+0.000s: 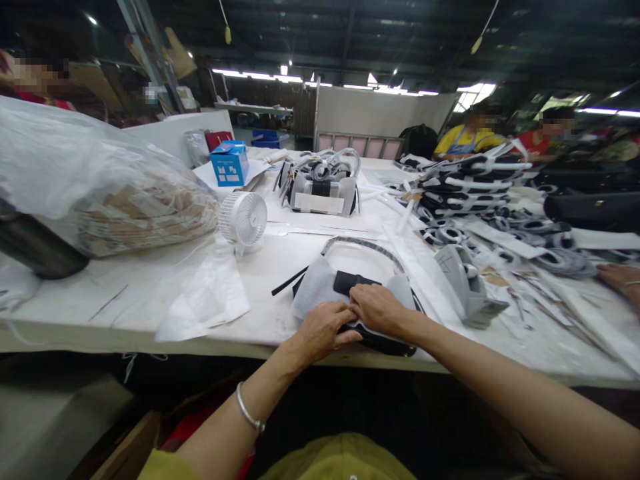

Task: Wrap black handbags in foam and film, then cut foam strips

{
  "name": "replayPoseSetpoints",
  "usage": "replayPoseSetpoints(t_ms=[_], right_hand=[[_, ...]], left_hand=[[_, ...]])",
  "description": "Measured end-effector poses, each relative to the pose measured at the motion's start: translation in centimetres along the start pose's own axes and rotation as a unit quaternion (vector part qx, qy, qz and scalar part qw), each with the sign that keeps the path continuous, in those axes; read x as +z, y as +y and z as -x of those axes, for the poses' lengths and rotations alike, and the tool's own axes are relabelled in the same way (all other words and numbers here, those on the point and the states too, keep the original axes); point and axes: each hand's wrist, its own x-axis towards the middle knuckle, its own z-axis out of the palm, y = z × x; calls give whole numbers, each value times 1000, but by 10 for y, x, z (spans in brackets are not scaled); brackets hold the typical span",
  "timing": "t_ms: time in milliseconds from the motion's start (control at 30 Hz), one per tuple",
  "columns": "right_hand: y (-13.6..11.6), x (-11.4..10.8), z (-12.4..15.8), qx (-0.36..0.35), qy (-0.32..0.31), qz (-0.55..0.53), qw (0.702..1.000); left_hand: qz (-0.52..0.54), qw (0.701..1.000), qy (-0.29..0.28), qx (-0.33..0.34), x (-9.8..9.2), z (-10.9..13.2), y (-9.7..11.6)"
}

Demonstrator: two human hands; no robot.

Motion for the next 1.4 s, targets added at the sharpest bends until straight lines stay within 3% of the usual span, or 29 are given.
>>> replayPoseSetpoints(t_ms=[133,233,333,400,500,600,667,800,900,967,1033,1133,1233,1333,1400], right_hand=[[2,-14,-11,75,-22,-53,995],[9,-42,-2,97,-21,-89,991],[14,-61,31,110,46,-84,989],[13,-57,61,71,98,-62,991],[8,-24,96,-14,157,-1,987],[7,15,106,-25,241,61,968],[12,29,101,-24,284,73,956],[28,30,85,-41,319,61,945],[34,19,81,-52,310,48,948],[32,11,81,-49,286,37,956],[26,1,79,-37,267,27,963],[14,-12,71,-25,266,23,963],[6,-11,59,-32,275,24,961],[5,10,50,-45,286,17,957],[5,31,47,-53,329,22,943]], left_hand=[[36,999,-6,-10,-11,-2,4],[67,998,-12,-6,-39,-13,9],[-16,997,45,-59,-74,-31,3],[-79,986,50,-140,-93,-42,-10],[-97,968,-12,-232,-105,-50,-37],[-78,963,-54,-253,-99,-45,-56],[-73,961,-59,-260,-91,-35,-61],[-102,952,-42,-286,-83,-21,-54],[-163,945,10,-285,-86,-22,-40],[-207,950,62,-224,-88,-27,-27],[-225,964,81,-119,-85,-32,-13],[-220,975,22,-1,-69,-34,3],[-239,971,-19,7,-44,-26,4],[-266,964,18,7,-17,-12,-10],[-281,958,53,27,0,-2,-21]])
